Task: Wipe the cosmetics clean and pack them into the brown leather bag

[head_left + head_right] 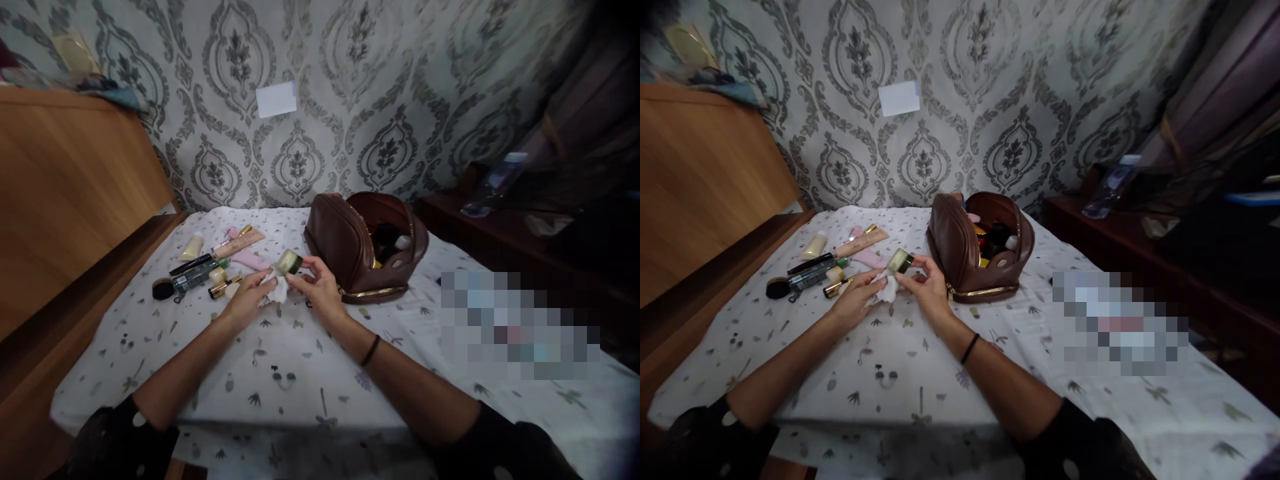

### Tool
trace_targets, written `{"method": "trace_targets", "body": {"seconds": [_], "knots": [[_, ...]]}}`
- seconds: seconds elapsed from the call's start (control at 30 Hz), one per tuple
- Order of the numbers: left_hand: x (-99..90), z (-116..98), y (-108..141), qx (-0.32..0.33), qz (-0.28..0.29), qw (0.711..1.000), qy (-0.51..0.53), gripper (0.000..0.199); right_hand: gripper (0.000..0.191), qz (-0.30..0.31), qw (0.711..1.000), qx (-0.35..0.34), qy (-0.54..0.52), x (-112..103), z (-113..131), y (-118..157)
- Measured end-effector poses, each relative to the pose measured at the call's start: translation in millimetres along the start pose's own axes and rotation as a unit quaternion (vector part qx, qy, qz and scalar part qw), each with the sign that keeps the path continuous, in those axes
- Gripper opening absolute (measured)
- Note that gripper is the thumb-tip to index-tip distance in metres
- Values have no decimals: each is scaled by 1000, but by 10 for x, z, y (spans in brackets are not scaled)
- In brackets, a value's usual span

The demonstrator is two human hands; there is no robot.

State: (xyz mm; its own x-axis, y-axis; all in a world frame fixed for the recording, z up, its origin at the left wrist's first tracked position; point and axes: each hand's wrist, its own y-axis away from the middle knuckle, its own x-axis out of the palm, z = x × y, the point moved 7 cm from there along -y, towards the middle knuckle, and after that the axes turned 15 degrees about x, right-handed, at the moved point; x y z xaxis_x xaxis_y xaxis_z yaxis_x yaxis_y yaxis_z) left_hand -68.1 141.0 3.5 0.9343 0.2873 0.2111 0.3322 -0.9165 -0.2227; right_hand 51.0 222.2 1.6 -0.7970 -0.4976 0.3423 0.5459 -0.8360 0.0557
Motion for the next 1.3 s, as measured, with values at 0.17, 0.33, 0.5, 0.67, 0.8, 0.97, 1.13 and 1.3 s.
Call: {"method": "trace_targets", "body": {"seconds": [0.17, 0.33, 0.5, 0.67, 0.8, 0.97, 1.13, 1.3], "knots": [[-3, -19, 1, 34, 22, 999, -20, 40, 47, -31, 994, -64, 85, -11, 139, 68], [-77, -82, -1, 89, 21, 988, -121, 37, 45, -39, 985, -98, 136, -2, 216, 108], [-111, -201, 8, 136, -8, 975, -175, 34, 44, -32, 988, -73, 134, -7, 173, 85], [-102, -342, 16, 185, -10, 959, -214, 32, 44, -6, 997, -10, 80, -16, 64, 3], [-130, -357, 4, 177, -16, 959, -222, 36, 45, 19, 998, 49, 43, -11, -54, -66], [-161, -406, -15, 201, -40, 948, -245, 37, 44, 101, 985, 137, -22, 103, -207, -74], [-185, -471, -23, 249, -60, 921, -294, 18, 37, 141, 967, 193, -91, 156, -273, -50], [-79, -469, 14, 264, 10, 893, -365, 11, 35, 121, 970, 186, -99, 93, -280, -98]]}}
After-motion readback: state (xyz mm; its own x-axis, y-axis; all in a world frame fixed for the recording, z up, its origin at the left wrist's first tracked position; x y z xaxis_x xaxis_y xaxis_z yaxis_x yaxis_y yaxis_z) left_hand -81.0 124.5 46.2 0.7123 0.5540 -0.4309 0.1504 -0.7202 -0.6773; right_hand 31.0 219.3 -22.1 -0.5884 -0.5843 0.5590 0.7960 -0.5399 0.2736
